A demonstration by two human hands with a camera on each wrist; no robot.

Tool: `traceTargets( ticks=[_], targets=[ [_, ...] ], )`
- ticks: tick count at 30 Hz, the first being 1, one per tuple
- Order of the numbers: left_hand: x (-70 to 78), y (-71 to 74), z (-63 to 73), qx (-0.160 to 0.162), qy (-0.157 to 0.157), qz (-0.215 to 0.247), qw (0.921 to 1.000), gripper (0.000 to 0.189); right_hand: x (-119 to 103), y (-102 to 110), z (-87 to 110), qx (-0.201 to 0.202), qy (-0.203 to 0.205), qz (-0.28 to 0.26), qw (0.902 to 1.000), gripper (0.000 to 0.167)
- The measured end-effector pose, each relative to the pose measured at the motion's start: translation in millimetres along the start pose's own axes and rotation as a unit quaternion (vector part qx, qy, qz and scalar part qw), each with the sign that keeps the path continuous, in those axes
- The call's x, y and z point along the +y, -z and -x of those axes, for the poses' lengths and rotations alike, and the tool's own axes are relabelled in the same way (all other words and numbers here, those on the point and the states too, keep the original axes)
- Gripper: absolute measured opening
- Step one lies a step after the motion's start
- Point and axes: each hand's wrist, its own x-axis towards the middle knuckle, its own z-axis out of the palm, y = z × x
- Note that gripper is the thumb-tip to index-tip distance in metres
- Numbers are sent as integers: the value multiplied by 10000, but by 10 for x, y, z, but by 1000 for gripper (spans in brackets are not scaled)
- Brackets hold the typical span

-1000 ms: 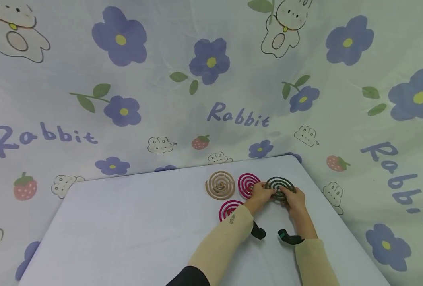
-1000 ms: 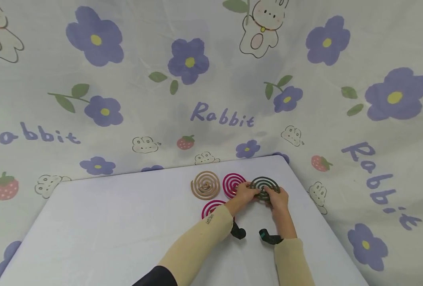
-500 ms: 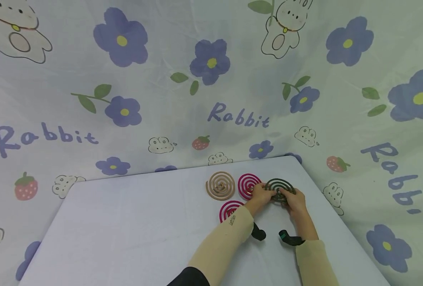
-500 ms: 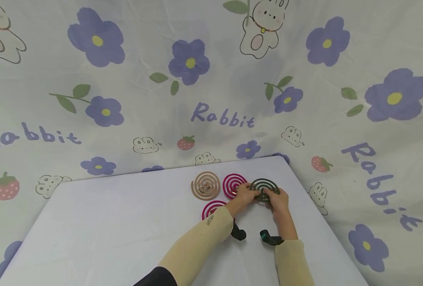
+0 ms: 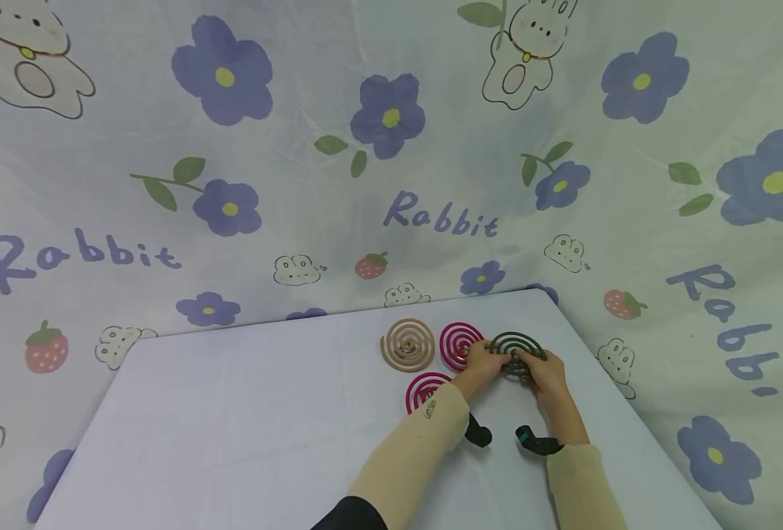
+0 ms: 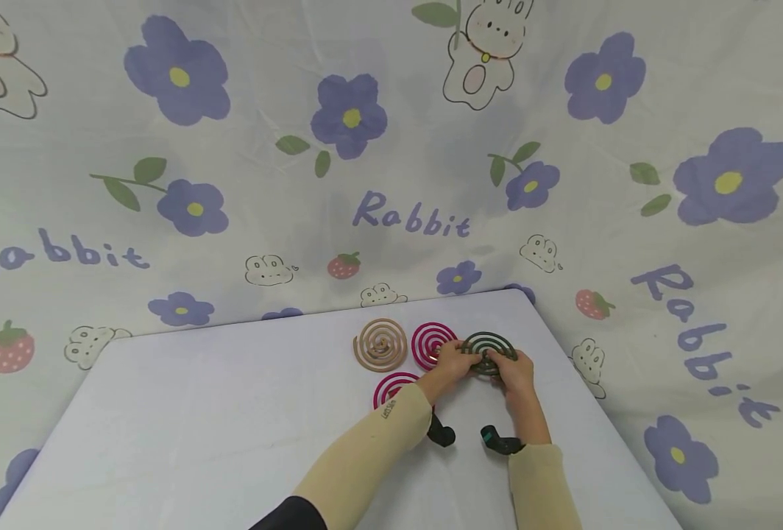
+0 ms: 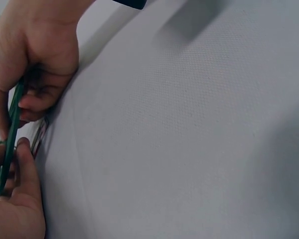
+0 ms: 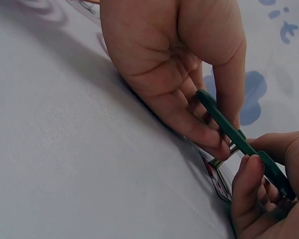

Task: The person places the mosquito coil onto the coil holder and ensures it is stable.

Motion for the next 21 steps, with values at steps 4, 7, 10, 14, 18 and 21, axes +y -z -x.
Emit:
traceTargets(
  ticks=[4,7,10,14,18,21],
  targets=[
    [0,3,1,-19,-22,22,10000,20,-4,4,3,-56,60,36,10000,58],
    [-1,3,4,-10,-23,42,10000,21,-8,4,-1,-55,42,32,10000,56],
    [-4,7,7,-8,-1,78,10000,22,-12,4,-6,-54,-1,13,10000,57],
    [-9,16,22,-32,48,129,9999,24,-22,8,-9,-27,-21,-70,10000,60],
    [-10,21,35,-51,140,190,9997,24,-40,16,9,-32,11,-172,9998,63],
    [-15,28,39,-100,187,146,9997,24,-47,29,19,-52,37,-152,9999,64]
  ],
)
